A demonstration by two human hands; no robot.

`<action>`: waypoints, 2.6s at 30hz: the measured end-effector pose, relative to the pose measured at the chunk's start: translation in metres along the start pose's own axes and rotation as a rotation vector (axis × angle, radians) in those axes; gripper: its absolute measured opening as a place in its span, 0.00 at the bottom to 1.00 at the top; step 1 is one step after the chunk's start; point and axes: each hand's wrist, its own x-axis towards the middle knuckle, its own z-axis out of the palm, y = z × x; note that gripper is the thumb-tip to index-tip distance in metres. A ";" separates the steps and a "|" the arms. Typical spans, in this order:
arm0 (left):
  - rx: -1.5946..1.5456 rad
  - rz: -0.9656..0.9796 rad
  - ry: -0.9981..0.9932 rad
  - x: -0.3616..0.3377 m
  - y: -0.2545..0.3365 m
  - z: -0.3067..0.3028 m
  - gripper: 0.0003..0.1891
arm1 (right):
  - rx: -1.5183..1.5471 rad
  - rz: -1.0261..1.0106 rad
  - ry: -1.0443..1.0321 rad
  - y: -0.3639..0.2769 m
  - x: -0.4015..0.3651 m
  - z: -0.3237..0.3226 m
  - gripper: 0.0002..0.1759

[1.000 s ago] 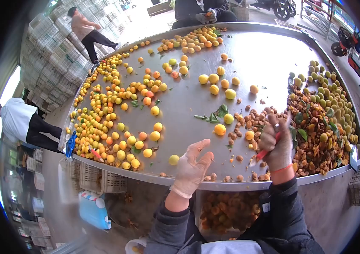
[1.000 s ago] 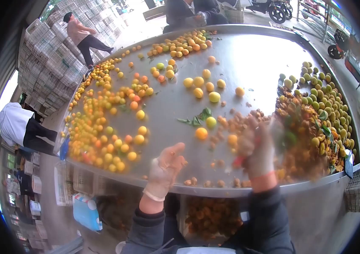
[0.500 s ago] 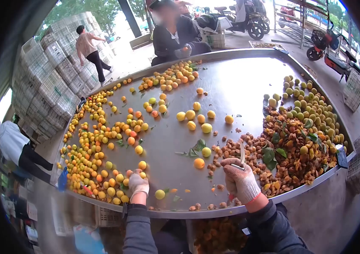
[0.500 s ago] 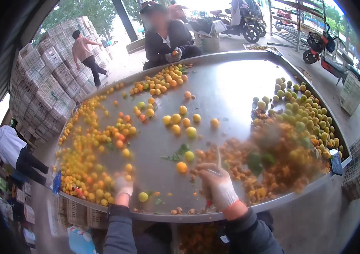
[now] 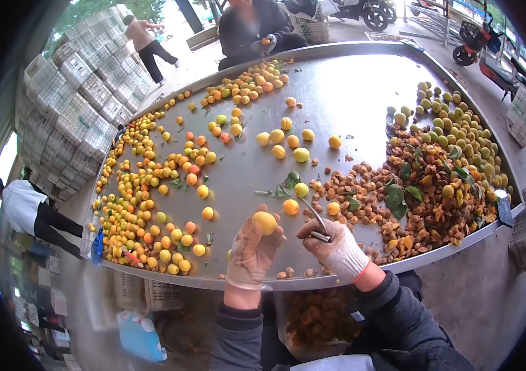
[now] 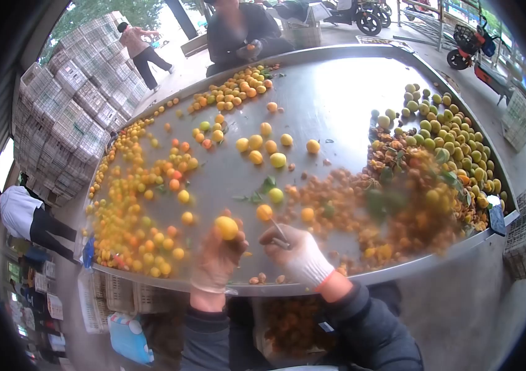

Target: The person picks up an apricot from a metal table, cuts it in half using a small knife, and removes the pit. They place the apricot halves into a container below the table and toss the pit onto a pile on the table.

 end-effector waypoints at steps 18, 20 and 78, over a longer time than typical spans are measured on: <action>0.328 0.159 0.038 -0.002 -0.046 0.029 0.25 | -0.258 -0.004 -0.086 -0.001 -0.003 0.012 0.15; 0.383 0.178 0.044 -0.007 -0.044 0.035 0.26 | -0.213 0.028 -0.118 -0.002 -0.002 0.013 0.14; 0.740 0.198 0.200 -0.024 -0.035 0.052 0.30 | -0.436 -0.149 -0.043 -0.009 -0.007 0.016 0.11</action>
